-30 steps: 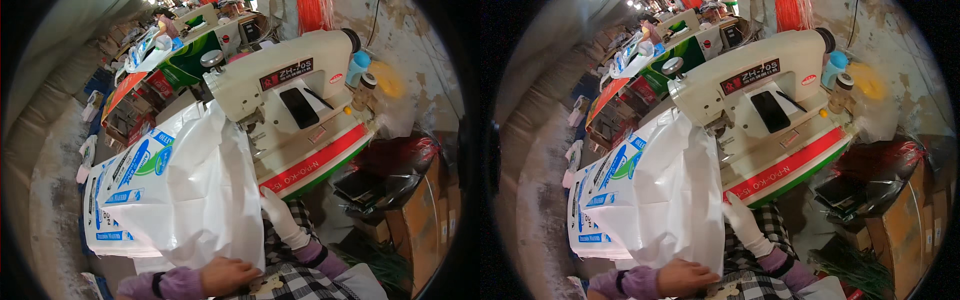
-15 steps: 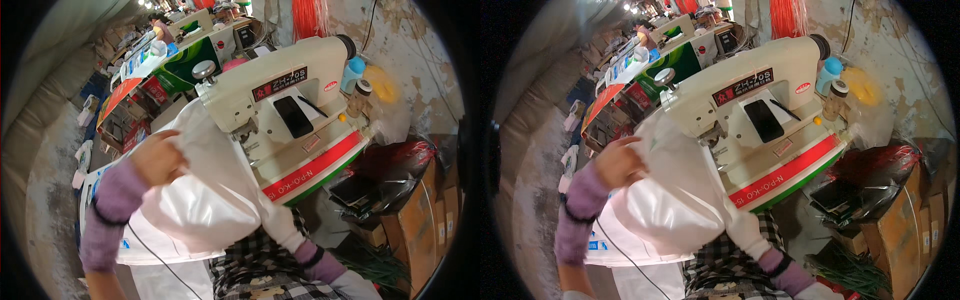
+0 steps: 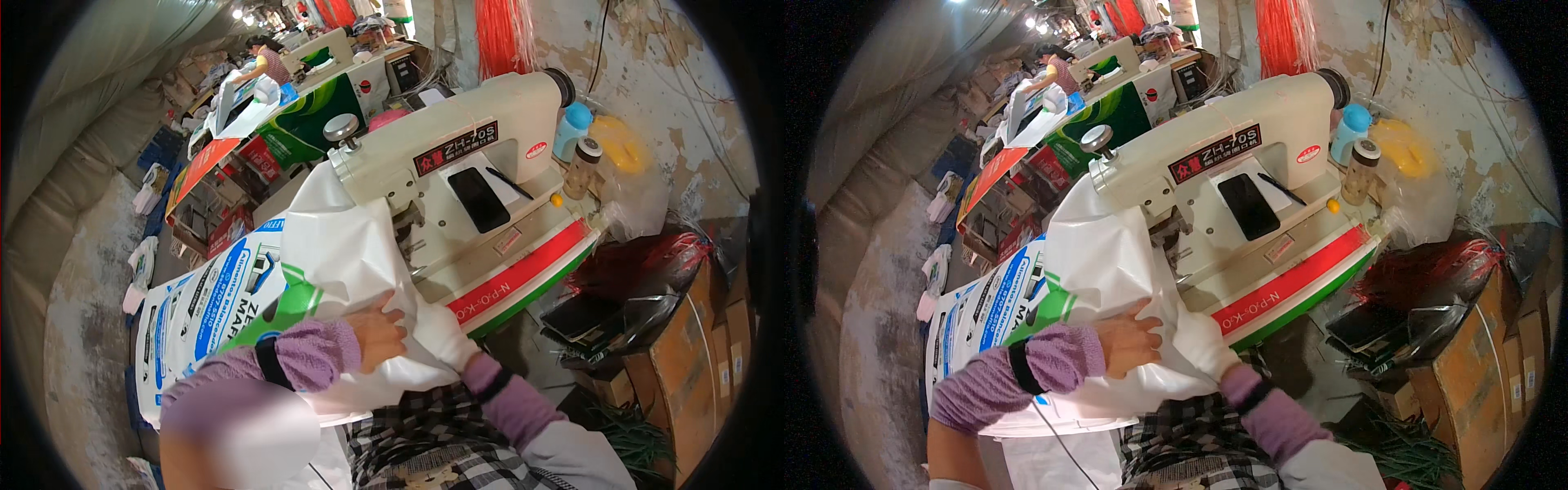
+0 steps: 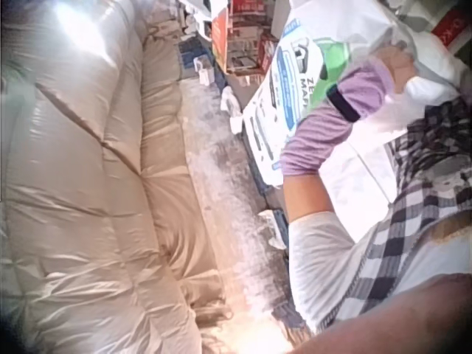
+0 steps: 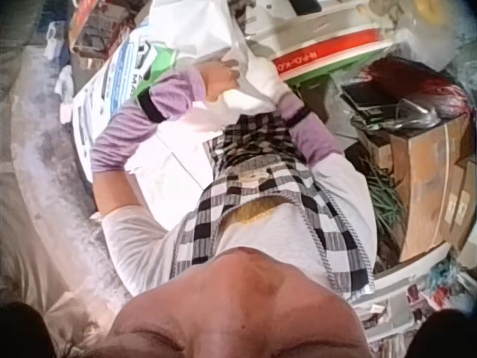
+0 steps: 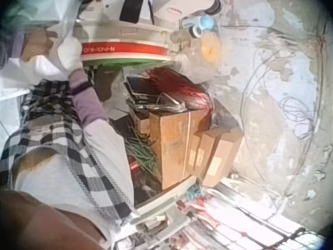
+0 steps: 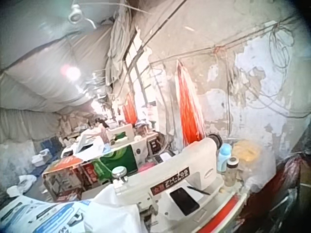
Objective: Sewing industrial-sized plastic bags using a heavy-duty sewing machine.
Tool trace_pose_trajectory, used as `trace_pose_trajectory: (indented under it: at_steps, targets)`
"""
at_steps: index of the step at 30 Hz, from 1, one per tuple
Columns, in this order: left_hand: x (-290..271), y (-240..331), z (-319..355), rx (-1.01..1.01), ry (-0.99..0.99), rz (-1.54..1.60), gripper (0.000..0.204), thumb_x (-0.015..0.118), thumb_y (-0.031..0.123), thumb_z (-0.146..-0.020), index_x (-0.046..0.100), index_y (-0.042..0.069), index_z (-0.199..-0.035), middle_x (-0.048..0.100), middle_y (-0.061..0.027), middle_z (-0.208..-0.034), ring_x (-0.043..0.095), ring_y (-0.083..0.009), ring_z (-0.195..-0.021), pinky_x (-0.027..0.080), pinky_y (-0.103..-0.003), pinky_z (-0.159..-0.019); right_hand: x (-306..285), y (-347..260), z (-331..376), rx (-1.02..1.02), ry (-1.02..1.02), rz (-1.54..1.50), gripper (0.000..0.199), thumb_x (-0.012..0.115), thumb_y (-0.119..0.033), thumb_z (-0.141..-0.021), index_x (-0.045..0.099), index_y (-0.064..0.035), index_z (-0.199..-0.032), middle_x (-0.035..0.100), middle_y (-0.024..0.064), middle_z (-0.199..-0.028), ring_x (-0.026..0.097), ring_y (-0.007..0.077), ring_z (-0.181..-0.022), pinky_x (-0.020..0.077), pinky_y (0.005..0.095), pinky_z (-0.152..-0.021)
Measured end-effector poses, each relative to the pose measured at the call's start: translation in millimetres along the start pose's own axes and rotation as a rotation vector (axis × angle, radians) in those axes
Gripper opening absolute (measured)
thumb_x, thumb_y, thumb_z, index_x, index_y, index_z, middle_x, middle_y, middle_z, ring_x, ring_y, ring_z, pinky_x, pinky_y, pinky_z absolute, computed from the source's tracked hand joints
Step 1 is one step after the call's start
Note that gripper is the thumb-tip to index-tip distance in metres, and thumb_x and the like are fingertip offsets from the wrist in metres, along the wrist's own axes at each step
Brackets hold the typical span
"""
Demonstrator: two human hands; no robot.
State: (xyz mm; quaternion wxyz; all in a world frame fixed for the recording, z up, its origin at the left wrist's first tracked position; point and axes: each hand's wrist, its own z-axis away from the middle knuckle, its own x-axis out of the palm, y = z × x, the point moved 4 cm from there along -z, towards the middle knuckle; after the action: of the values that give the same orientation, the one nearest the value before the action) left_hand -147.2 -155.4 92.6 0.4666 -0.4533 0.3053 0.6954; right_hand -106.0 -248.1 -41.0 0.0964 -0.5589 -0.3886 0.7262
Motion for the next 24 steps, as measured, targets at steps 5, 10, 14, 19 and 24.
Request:
trace_pose_trajectory:
  at_steps: [5,10,14,19,24]
  targets:
    - [-26,83,-4,0.237,-0.088,0.116,0.005,0.059,0.016,-0.065,0.058,0.011,-0.066,0.057,-0.0034,-0.069,0.059,-0.0223,-0.089,0.029,-0.046,-0.111,-20,19,85,-0.078,0.359,-0.669,0.044,0.051,-0.008,-0.085,0.05,-0.007,-0.129,0.064,0.0206,-0.087,0.063,0.0372,-0.079,0.05,0.0431,-0.071]
    - [-141,152,92,-0.534,0.156,0.12,0.018,0.064,0.021,-0.068,0.07,0.02,-0.085,0.058,-0.0031,-0.064,0.058,-0.0231,-0.055,0.048,-0.036,-0.057,-74,-13,128,-0.304,0.59,-0.316,0.048,0.066,0.004,-0.069,0.061,-0.0059,-0.115,0.059,0.017,-0.111,0.057,0.0351,-0.103,0.0472,0.0403,-0.086]
    - [-178,122,163,-0.906,0.227,-0.421,0.015,0.063,0.019,-0.08,0.059,0.005,-0.076,0.057,-0.0117,-0.067,0.055,-0.0295,-0.053,0.042,-0.037,-0.046,-96,-77,127,-0.658,0.528,-0.326,0.054,0.08,-0.013,-0.058,0.064,-0.0058,-0.11,0.055,0.0118,-0.117,0.055,0.0333,-0.108,0.0469,0.0432,-0.089]
    - [-133,170,90,-0.196,0.082,0.331,0.012,0.058,0.009,-0.067,0.047,0.01,-0.064,0.046,-0.0033,-0.057,0.051,-0.0174,-0.047,0.043,-0.033,-0.043,-96,-101,128,-0.731,0.574,-0.524,0.053,0.079,-0.018,-0.056,0.065,-0.0079,-0.106,0.058,0.0114,-0.112,0.054,0.031,-0.11,0.0421,0.0523,-0.094]
    - [-94,148,25,0.056,-0.309,0.554,0.014,0.067,0.021,-0.071,0.066,0.008,-0.075,0.061,-0.0089,-0.078,0.062,-0.0286,-0.085,0.048,-0.043,-0.083,-68,-85,164,-0.966,0.001,-0.281,0.03,0.073,-0.03,-0.069,0.069,-0.0141,-0.094,0.065,0.0023,-0.091,0.058,0.0215,-0.109,0.0292,0.0619,-0.1]
